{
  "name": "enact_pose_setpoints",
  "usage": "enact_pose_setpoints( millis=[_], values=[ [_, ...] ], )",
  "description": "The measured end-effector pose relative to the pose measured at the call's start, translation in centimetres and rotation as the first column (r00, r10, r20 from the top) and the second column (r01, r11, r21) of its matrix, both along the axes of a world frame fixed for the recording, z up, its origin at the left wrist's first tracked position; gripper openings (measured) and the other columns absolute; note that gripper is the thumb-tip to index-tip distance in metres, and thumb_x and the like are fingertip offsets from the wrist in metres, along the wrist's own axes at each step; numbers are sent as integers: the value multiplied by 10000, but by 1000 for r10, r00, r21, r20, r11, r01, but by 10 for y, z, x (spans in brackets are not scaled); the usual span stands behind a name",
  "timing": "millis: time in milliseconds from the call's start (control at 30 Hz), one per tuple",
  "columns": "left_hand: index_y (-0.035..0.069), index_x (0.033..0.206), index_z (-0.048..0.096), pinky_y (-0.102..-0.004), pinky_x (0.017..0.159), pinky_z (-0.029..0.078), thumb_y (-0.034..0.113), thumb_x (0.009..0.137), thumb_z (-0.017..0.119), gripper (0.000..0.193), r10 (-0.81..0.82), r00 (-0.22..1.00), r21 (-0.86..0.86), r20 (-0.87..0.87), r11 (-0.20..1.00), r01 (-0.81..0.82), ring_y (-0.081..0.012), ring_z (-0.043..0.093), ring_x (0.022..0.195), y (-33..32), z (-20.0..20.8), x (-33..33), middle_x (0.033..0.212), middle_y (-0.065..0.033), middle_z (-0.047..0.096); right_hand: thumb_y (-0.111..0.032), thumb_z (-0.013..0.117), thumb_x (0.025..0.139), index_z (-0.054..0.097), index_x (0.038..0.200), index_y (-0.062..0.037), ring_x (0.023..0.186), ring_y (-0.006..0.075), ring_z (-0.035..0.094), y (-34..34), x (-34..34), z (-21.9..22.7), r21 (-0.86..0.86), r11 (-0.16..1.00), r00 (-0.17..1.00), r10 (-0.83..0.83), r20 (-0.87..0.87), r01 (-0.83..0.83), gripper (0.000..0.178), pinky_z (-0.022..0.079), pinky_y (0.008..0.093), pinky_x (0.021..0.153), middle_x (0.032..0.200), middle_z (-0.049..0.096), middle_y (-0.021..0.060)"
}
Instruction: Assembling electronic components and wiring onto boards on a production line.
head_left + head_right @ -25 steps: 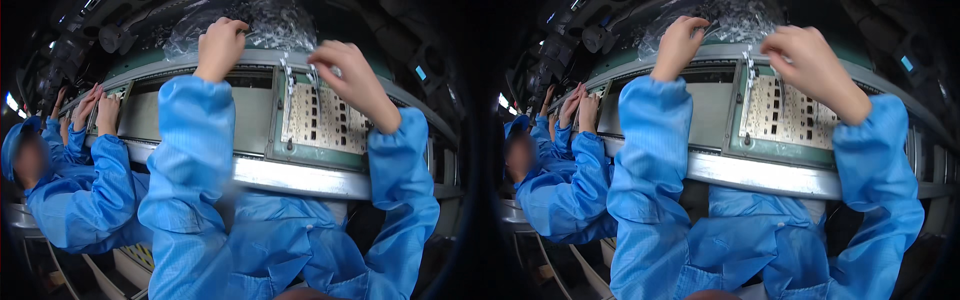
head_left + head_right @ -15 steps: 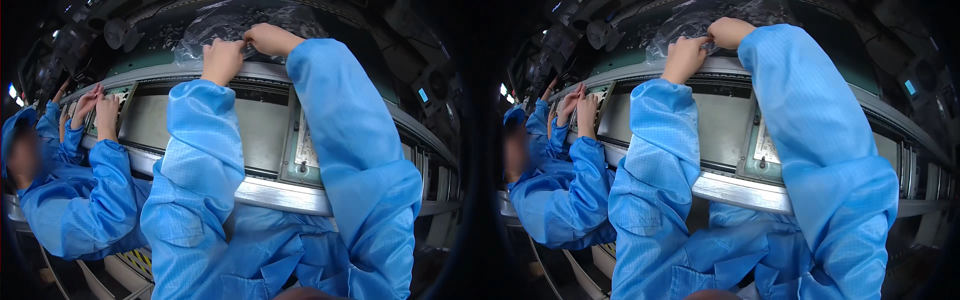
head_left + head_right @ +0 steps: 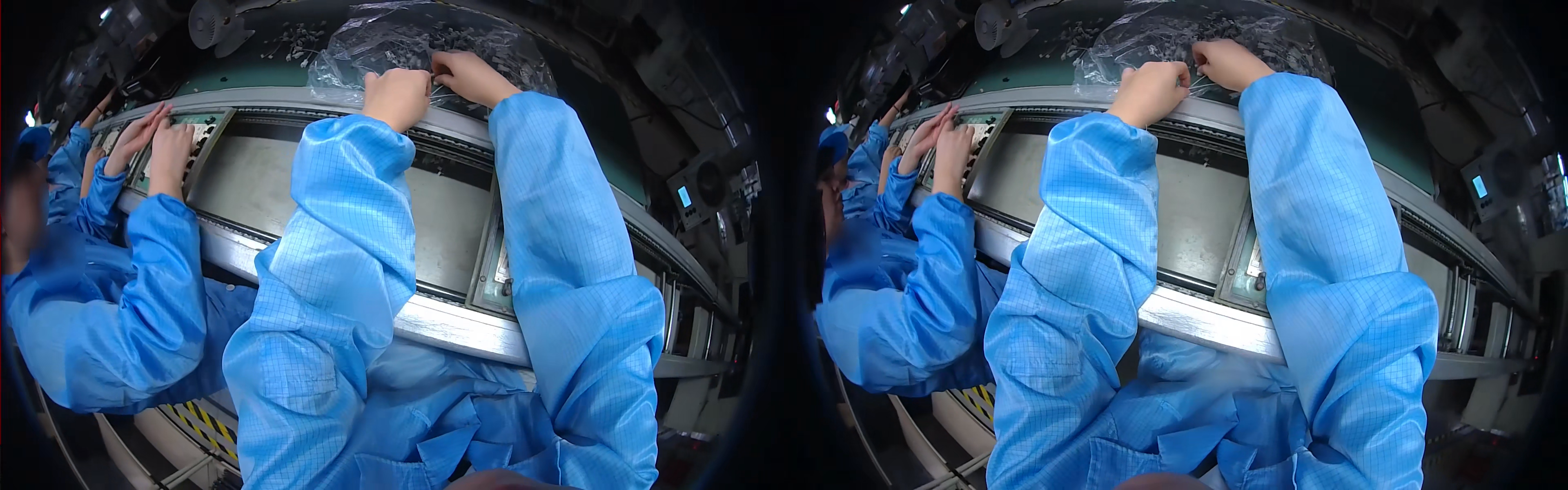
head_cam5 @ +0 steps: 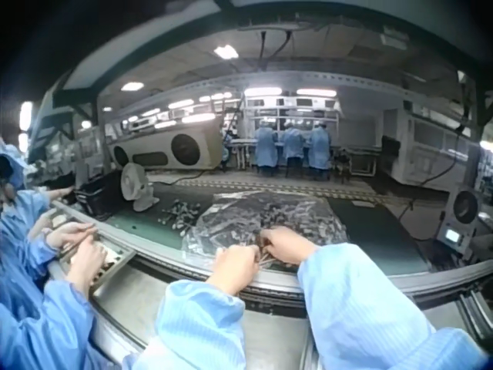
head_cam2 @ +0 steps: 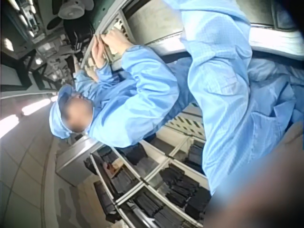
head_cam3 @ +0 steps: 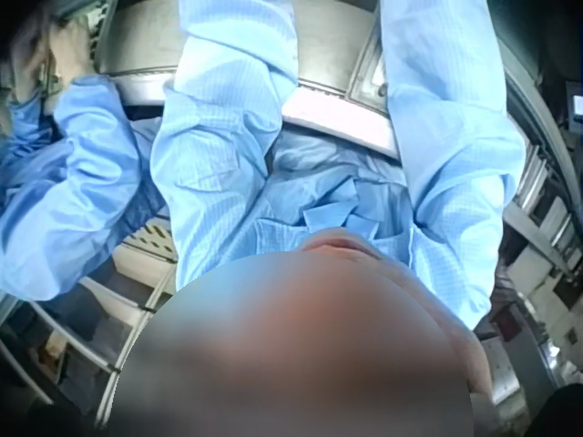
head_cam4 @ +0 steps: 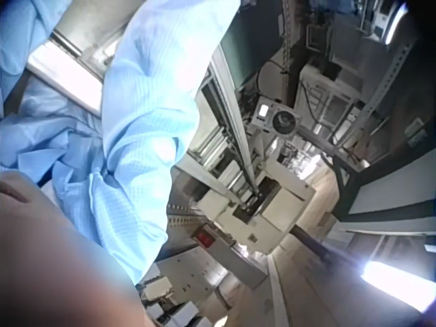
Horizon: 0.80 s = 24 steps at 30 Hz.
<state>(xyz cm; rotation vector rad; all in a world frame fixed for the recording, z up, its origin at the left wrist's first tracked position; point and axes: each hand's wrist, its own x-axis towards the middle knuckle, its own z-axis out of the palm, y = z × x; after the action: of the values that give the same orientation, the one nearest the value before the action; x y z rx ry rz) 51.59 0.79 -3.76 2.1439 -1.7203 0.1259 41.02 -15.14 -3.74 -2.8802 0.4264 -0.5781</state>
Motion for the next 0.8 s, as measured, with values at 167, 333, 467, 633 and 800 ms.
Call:
enact_pose_setpoints(
  millis=[167, 333, 467, 633, 800],
  values=[
    [160, 971, 734, -525, 922, 413, 143, 863, 626, 153, 7, 999, -95, 41, 996, -4, -291, 624, 1088, 7, -5, -2, 1036, -84, 684, -177, 657, 874, 687, 1002, -15, 772, 277, 682, 6, -11, 17, 67, 997, 960, 9, 279, -28, 208, 532, 396, 714, 888, 709, 164],
    [141, 923, 694, -472, 857, 452, 195, 824, 711, 114, 2, 934, -398, 358, 905, 151, -273, 587, 1044, -3, -15, 6, 989, -39, 635, -279, 615, 976, 678, 1142, -34, 855, 122, 682, -2, -17, 35, 717, 693, 943, -186, 277, -74, 303, 537, 276, 805, 976, 710, 45],
    [127, 910, 679, -466, 831, 465, 208, 859, 665, 97, -80, 949, -370, 303, 908, 195, -299, 630, 1003, -1, -4, 1, 956, -59, 684, -269, 583, 1010, 666, 1177, -8, 962, 161, 714, -17, -31, 39, 795, 578, 935, -148, 322, -183, 321, 570, 272, 864, 1062, 727, 100],
    [112, 1006, 709, -496, 893, 460, 200, 884, 650, 162, -126, 971, -108, 204, 983, 150, -317, 684, 998, 7, 2, -7, 983, -114, 730, -238, 590, 1012, 671, 1172, 7, 1004, 195, 719, 20, -36, 42, 932, 314, 950, -190, 246, -179, 303, 592, 256, 845, 1130, 722, 152],
    [150, 1066, 743, -480, 924, 490, 208, 908, 566, 245, -225, 973, -61, -52, 973, 222, -342, 689, 1013, 6, -3, 5, 1055, -144, 731, -140, 621, 934, 662, 1070, -25, 764, 104, 687, 35, -49, 37, 803, 558, 967, -236, -90, 211, 183, 528, 206, 644, 897, 720, 61]
  ],
)
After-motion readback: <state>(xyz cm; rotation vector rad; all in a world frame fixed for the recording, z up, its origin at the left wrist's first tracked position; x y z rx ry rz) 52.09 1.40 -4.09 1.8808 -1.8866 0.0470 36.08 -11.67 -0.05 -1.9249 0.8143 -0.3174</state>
